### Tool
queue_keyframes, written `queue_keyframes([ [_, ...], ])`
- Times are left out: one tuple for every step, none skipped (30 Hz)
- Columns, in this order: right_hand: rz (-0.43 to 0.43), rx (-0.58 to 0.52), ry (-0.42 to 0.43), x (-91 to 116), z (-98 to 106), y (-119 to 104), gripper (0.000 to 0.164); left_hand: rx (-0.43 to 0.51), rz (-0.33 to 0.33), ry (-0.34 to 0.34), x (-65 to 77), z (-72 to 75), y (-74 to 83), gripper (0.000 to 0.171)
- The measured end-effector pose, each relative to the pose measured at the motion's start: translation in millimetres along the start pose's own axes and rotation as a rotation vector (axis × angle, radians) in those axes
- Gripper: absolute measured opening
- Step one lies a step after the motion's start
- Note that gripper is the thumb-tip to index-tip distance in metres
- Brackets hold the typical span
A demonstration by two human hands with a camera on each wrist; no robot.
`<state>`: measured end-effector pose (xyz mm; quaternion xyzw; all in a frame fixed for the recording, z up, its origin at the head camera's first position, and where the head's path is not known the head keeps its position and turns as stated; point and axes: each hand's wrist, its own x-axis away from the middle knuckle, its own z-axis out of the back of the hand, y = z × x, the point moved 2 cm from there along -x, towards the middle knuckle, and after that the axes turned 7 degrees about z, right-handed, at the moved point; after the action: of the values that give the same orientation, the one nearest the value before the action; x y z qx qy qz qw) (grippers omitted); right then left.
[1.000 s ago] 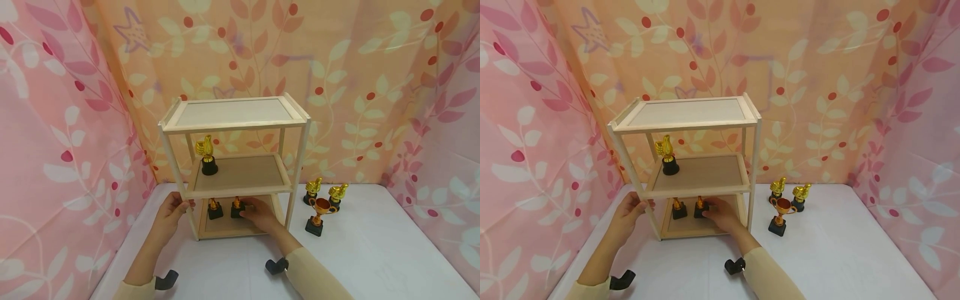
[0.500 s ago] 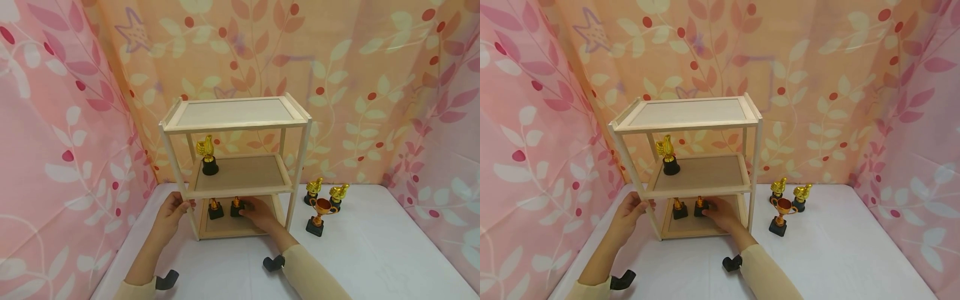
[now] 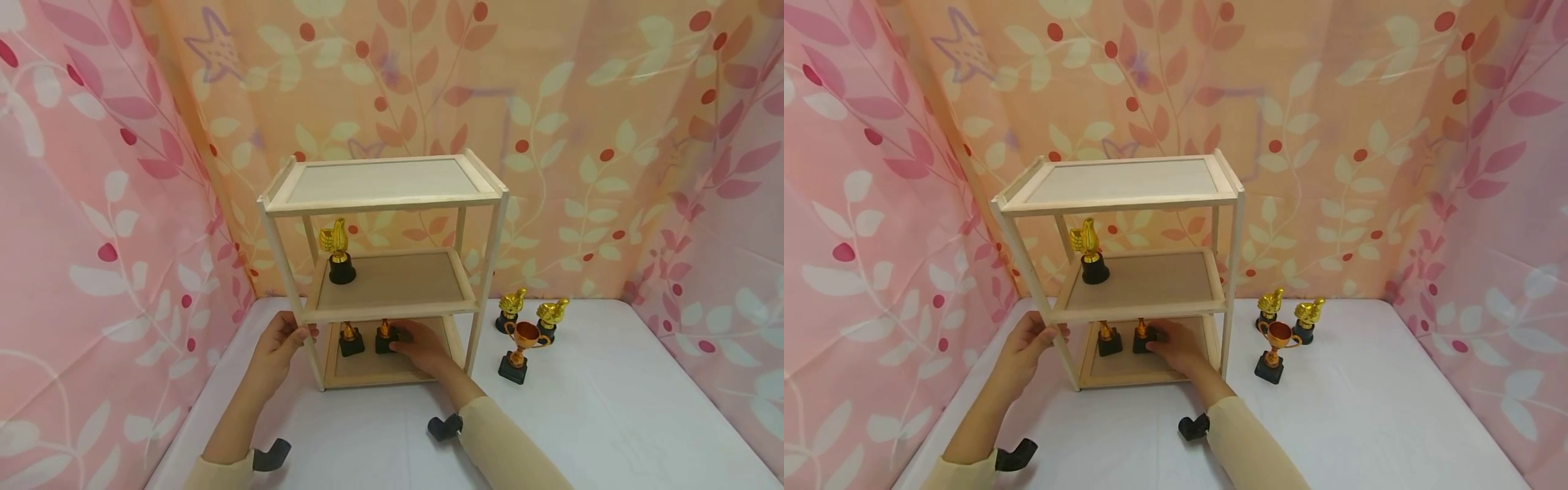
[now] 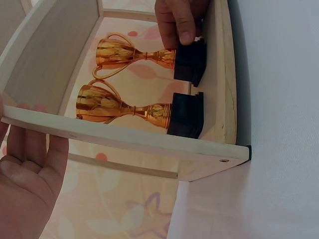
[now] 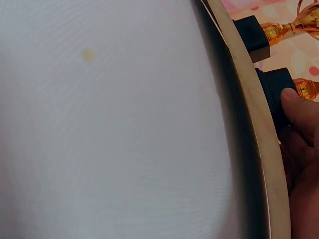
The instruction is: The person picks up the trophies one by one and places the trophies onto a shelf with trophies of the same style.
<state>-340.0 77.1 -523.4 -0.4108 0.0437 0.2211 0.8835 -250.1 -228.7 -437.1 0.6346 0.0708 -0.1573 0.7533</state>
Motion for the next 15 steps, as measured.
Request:
queue_keyframes([
  [-0.003,-0.001,0.001,0.0,0.0,-0.4,0.049,-0.001,0.0,0.001,0.0,0.1,0.1,0.024],
  [-0.005,-0.003,0.002,0.0,0.0,-0.9,0.049,-0.001,0.0,0.001,-0.1,0.1,0.3,0.024],
  [-0.007,-0.006,0.002,0.1,0.1,-1.6,0.049,-0.003,-0.001,0.002,0.0,0.1,0.3,0.024],
  [-0.01,-0.008,0.001,0.3,0.1,-1.9,0.049,-0.008,-0.002,0.002,0.1,0.2,0.2,0.025],
  [-0.014,-0.008,0.001,0.6,0.1,-2.2,0.049,-0.012,-0.003,0.003,0.2,0.2,0.3,0.025],
  [-0.01,-0.007,0.003,0.9,0.0,-2.5,0.049,-0.013,-0.003,0.002,0.3,0.2,0.2,0.025],
  [-0.012,-0.009,0.005,1.3,-0.1,-2.6,0.049,-0.015,-0.002,0.002,0.3,0.2,0.1,0.025],
  [-0.015,-0.007,0.004,1.5,-0.3,-2.7,0.049,-0.016,-0.002,0.003,0.4,0.2,0.1,0.025],
  [-0.018,-0.005,0.006,1.8,-0.5,-2.7,0.05,-0.016,-0.001,0.002,0.4,0.1,0.1,0.025],
  [-0.021,-0.008,0.007,2.0,-0.8,-2.6,0.05,-0.016,0.0,0.002,0.4,0.1,0.1,0.025],
  [-0.022,-0.008,0.008,1.9,-1.0,-2.4,0.05,-0.013,0.0,0.003,0.4,-0.1,0.4,0.025],
  [-0.022,-0.011,0.01,1.9,-1.3,-2.2,0.05,-0.011,0.0,0.003,0.4,-0.2,0.7,0.025],
  [-0.027,-0.015,0.011,1.8,-1.5,-2.1,0.05,-0.009,0.0,0.004,0.4,-0.4,1.2,0.025],
  [-0.028,-0.02,0.012,1.6,-1.6,-2.1,0.051,-0.008,0.0,0.005,0.4,-0.6,1.8,0.025],
  [-0.029,-0.024,0.012,1.5,-1.7,-2.1,0.051,-0.006,0.001,0.007,0.5,-0.7,2.5,0.025],
])
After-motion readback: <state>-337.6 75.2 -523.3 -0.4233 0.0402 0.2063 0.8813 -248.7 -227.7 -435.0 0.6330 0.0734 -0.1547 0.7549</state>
